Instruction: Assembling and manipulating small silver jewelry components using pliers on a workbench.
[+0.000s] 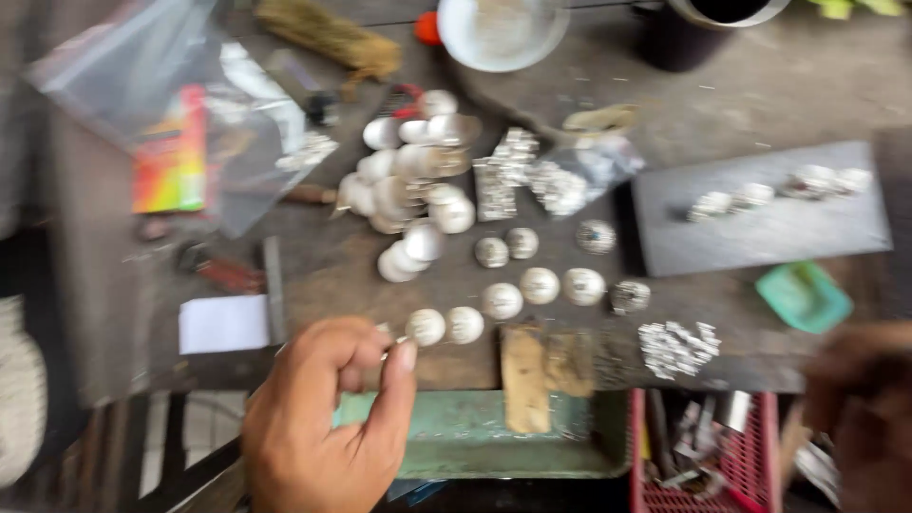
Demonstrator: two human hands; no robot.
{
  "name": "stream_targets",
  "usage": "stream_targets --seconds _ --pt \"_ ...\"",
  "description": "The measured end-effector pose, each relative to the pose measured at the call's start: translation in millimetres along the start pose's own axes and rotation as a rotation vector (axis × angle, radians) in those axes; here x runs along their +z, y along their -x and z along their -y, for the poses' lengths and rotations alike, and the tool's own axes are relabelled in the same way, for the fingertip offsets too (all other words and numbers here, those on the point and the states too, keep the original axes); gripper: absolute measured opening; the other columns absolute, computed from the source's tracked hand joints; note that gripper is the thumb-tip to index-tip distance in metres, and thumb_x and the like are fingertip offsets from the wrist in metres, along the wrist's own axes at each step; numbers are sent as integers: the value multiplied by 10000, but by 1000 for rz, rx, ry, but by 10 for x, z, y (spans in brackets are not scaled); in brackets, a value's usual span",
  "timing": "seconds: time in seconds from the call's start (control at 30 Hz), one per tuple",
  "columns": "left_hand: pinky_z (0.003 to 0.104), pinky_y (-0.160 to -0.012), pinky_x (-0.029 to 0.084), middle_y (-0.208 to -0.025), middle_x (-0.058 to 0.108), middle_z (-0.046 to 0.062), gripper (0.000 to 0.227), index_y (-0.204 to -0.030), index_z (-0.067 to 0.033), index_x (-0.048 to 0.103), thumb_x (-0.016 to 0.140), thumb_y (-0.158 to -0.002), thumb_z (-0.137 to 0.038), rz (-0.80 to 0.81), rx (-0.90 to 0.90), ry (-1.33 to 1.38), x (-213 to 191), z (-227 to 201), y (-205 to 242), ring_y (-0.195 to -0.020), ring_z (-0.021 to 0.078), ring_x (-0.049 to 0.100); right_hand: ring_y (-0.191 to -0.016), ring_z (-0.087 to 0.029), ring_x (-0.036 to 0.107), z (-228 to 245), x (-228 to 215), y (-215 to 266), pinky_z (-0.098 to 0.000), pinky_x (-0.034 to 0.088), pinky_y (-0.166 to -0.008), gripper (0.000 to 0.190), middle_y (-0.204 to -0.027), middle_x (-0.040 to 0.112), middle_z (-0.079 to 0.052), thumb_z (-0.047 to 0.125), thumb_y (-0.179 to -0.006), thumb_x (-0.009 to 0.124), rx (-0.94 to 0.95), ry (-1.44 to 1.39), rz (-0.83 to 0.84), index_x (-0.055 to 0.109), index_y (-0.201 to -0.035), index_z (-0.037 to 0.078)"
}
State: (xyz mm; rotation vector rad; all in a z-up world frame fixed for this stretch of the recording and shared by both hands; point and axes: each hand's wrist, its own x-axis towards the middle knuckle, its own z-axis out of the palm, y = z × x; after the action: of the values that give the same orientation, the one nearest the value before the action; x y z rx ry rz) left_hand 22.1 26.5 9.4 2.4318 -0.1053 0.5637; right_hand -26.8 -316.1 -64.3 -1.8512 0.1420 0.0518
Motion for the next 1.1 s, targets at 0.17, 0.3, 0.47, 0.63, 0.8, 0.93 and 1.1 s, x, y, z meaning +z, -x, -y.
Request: stream_targets --seconds 0.17,0.3,0.47,0.63,0.8,0.93,1.1 --pt "215 -494 420 -727 620 -36 198 -747 -120 446 643 -748 -141 60 52 -1 218 -144 159 -492 96 504 -712 -138 548 945 562 -215 -195 395 -649 129 -830 590 -116 9 -766 524 7 196 -248 396 -782 13" --pt "244 -452 458 -747 624 -78 198 -764 -186 475 658 -714 -244 158 74 4 357 -131 359 -514 67 563 -603 -20 559 894 516 -294 -182 373 -462 324 -850 652 52 139 -743 685 -216 687 -199 380 -645 84" --pt "246 -416 374 -706 609 -69 184 -739 -158 447 629 -734 -185 124 259 29 438 -192 341 -511 90 519 -640 -78 607 681 602 -339 -213 428 -493 158 -901 661 -1 103 -773 628 -410 748 -114 479 -801 60" --pt "250 -404 309 -658 574 -56 146 -703 -159 425 549 -777 -141 67 337 111 469 -222 284 -454 106 470 -538 -137 560 655 677 -397 -276 423 -416 196 -946 654 -62 64 -771 581 -568 846 14 399 -700 45" --pt "243 -438 349 -648 592 -75 141 -696 -168 421 524 -791 -161 27 372 76 443 -213 301 -513 114 518 -581 -173 570 702 741 -419 -288 444 -505 130 -939 620 -67 84 -786 550 -627 838 154 432 -775 32" --pt "242 -432 336 -660 590 -61 146 -695 -158 416 515 -802 -151 38 397 151 402 -212 258 -468 112 489 -560 -191 529 665 775 -406 -308 405 -476 151 -908 594 -55 75 -801 541 -638 892 109 401 -756 42" --pt "242 -417 317 -669 575 -49 159 -696 -145 407 523 -803 -131 53 405 154 379 -223 262 -459 112 478 -677 -211 573 626 793 -393 -313 416 -471 154 -924 575 -94 74 -779 542 -612 921 86 392 -775 40"
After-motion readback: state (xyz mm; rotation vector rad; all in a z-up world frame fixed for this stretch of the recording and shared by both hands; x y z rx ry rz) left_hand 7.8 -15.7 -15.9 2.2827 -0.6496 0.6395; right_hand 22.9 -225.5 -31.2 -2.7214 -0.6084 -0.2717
